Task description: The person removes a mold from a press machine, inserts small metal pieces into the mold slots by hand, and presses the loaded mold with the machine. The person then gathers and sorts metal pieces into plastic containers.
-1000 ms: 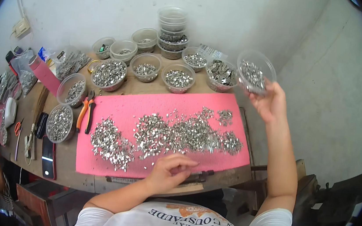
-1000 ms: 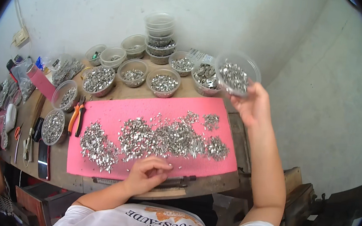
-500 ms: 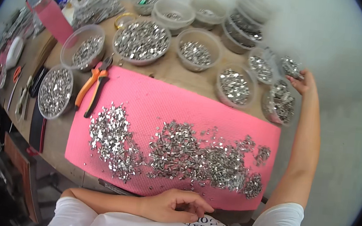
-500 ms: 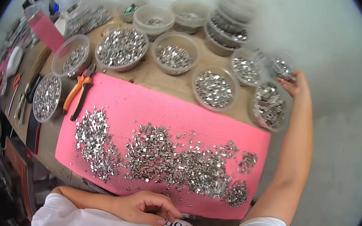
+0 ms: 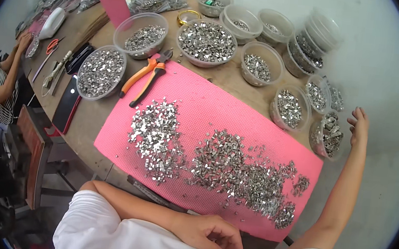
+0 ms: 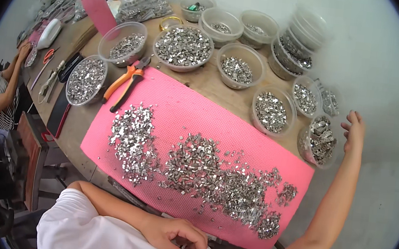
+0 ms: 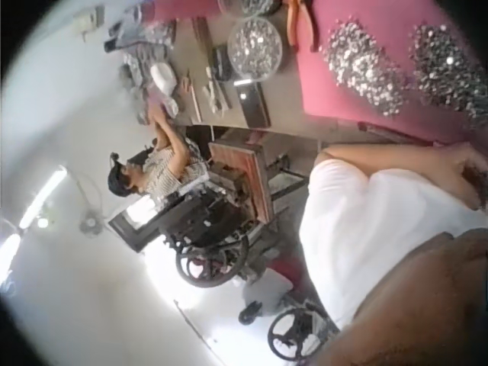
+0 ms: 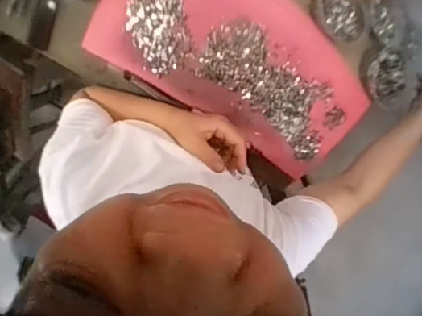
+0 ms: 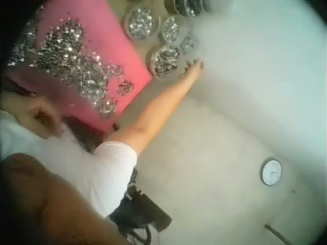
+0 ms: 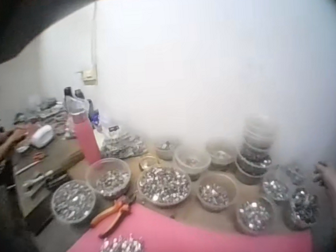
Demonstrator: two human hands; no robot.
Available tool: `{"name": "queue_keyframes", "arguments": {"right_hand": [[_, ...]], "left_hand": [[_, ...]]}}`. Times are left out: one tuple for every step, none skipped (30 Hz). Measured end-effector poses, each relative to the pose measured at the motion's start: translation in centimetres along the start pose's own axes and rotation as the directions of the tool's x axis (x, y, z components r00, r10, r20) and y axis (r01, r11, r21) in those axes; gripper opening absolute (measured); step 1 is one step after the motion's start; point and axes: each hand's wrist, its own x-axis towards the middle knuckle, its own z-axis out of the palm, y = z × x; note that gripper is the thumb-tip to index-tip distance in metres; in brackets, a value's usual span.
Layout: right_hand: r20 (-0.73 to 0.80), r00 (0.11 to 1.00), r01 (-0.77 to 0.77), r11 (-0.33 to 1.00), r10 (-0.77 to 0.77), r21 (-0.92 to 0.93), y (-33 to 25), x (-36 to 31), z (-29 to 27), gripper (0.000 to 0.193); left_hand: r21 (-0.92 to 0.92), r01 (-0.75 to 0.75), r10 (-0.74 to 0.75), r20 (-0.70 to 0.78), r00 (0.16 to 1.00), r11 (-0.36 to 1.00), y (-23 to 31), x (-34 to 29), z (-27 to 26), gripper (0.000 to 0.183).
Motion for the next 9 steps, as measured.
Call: {"name": "queue_keyframes", "arguments": {"right_hand": [[-0.010,1.000,0.012,1.000,-0.012,-0.003,-1.3,-2.7,0.0,0.069],[-0.024,0.997,0.073,0.997,-0.072,0.009,-2.7,-5.4,0.2,0.066],[-0.039,0.991,0.132,0.991,-0.131,0.019,-3.8,-8.1,0.2,0.063],[-0.050,0.989,0.142,0.990,-0.141,0.010,-4.7,-10.8,-0.2,0.063],[0.039,0.982,0.183,0.981,-0.185,0.062,-5.3,-13.4,-0.6,0.057],[0.129,0.963,0.219,0.968,-0.235,0.121,-5.7,-16.1,-0.6,0.052],[0.211,0.938,0.247,0.958,-0.274,0.145,-5.9,-18.6,-0.1,0.047],[0.279,0.909,0.272,0.948,-0.309,0.164,-6.0,-21.5,0.1,0.043],[0.390,0.873,0.248,0.955,-0.292,0.162,-6.5,-24.7,1.0,0.043]], "left_hand": [[-0.016,-0.008,0.008,0.031,0.999,1.000,0.0,-0.1,0.3,0.036],[-0.008,-0.018,0.018,0.042,0.999,1.000,-0.1,-0.3,0.6,0.036],[-0.017,-0.029,0.030,0.078,0.996,0.999,-0.3,-0.4,1.0,0.036],[-0.030,-0.039,0.042,0.118,0.992,0.999,-0.6,-0.5,1.2,0.036],[-0.026,-0.047,0.050,0.128,0.991,0.999,-0.9,-0.6,1.4,0.036],[-0.032,-0.041,0.046,0.187,0.981,0.999,-1.4,-0.7,1.5,0.036],[-0.037,-0.037,0.045,0.235,0.971,0.999,-1.9,-0.8,1.7,0.035],[-0.036,-0.070,0.078,0.282,0.956,0.997,-2.4,-0.6,1.8,0.036],[-0.038,-0.084,0.092,0.286,0.954,0.996,-2.4,-1.3,2.1,0.036]]}}
